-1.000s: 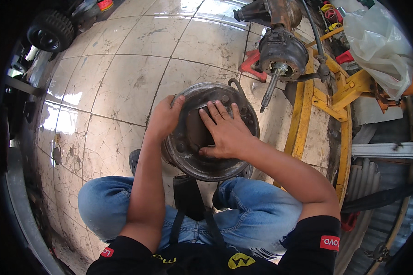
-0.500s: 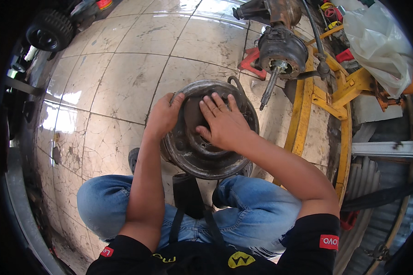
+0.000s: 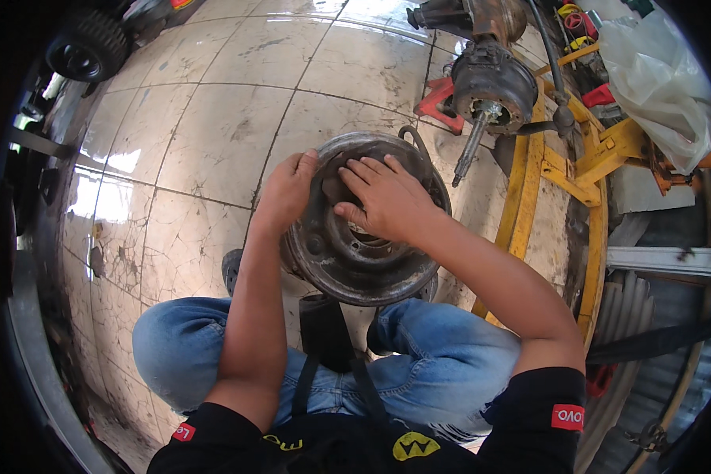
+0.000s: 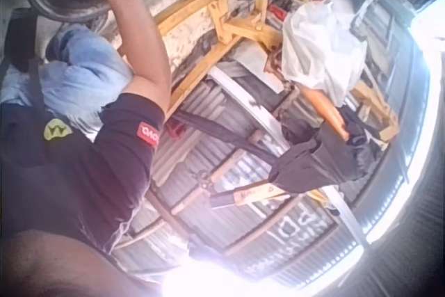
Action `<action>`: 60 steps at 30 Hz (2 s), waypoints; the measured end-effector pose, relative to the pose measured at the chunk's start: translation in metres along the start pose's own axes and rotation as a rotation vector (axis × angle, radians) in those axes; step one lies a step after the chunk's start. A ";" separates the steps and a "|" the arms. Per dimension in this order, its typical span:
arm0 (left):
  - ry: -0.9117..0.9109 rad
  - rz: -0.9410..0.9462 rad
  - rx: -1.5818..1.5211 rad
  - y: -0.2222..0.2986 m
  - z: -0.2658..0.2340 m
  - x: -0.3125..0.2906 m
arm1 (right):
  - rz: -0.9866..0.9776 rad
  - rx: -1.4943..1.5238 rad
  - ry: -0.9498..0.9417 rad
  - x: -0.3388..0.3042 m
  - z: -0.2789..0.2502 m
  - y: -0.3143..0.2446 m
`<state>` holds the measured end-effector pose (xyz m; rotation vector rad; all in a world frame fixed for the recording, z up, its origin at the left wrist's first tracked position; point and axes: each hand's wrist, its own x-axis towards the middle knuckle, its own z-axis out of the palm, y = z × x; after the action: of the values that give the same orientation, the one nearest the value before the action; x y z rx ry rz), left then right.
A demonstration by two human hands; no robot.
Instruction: The person scrubs a brake drum and a brake shoe with a sanding block while sitting on the floor. The person holds the parts steady and rubs the surfaces to remove rust or debris.
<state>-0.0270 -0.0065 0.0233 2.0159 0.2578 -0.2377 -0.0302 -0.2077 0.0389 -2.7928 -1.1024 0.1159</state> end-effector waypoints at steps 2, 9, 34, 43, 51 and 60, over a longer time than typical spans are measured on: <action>0.040 0.011 -0.166 -0.003 0.003 0.000 | 0.023 0.010 -0.058 0.010 -0.008 -0.004; 0.015 -0.019 -0.238 -0.009 0.000 0.003 | -0.183 0.090 -0.046 0.008 0.002 -0.025; 0.058 0.042 -0.149 -0.008 0.004 0.004 | -0.244 -0.003 -0.089 0.011 0.002 -0.031; 0.038 0.019 -0.175 -0.003 0.004 0.002 | -0.090 0.028 -0.130 0.010 -0.019 0.013; 0.058 0.050 -0.149 -0.007 0.002 0.003 | 0.033 -0.082 0.229 0.010 -0.061 0.022; -0.047 -0.048 -0.178 0.003 -0.004 0.001 | 0.058 -0.284 -0.037 -0.001 -0.020 0.041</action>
<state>-0.0249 -0.0045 0.0276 1.8274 0.2879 -0.2822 -0.0008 -0.2394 0.0523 -3.0855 -1.1270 0.0174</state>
